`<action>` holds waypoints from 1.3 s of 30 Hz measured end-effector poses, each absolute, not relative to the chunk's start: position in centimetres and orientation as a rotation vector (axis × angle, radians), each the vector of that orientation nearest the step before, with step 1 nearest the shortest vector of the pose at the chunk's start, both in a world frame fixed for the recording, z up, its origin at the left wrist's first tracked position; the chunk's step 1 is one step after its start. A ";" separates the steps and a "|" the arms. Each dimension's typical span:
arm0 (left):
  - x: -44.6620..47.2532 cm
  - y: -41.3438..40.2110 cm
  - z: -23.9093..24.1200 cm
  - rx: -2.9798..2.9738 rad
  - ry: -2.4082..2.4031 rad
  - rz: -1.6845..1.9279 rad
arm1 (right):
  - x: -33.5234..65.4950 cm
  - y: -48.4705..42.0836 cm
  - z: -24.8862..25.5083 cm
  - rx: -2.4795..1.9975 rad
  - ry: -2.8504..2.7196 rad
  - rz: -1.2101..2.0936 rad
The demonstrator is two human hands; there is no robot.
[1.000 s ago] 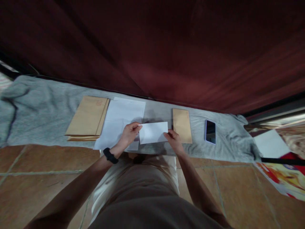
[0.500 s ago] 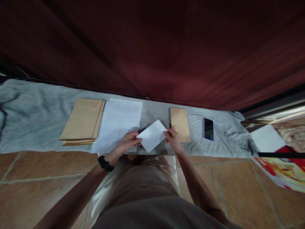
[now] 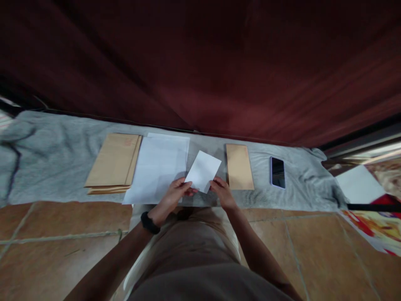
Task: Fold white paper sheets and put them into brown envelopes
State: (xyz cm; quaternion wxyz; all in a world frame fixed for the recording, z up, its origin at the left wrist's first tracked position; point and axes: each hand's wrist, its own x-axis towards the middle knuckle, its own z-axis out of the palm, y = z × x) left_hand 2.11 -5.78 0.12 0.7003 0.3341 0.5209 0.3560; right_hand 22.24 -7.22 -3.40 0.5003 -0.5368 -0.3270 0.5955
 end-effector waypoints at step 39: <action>4.5 -5.4 -2.6 0.911 1.339 0.876 | 23.2 -8.1 -4.2 -1.504 -1.982 0.383</action>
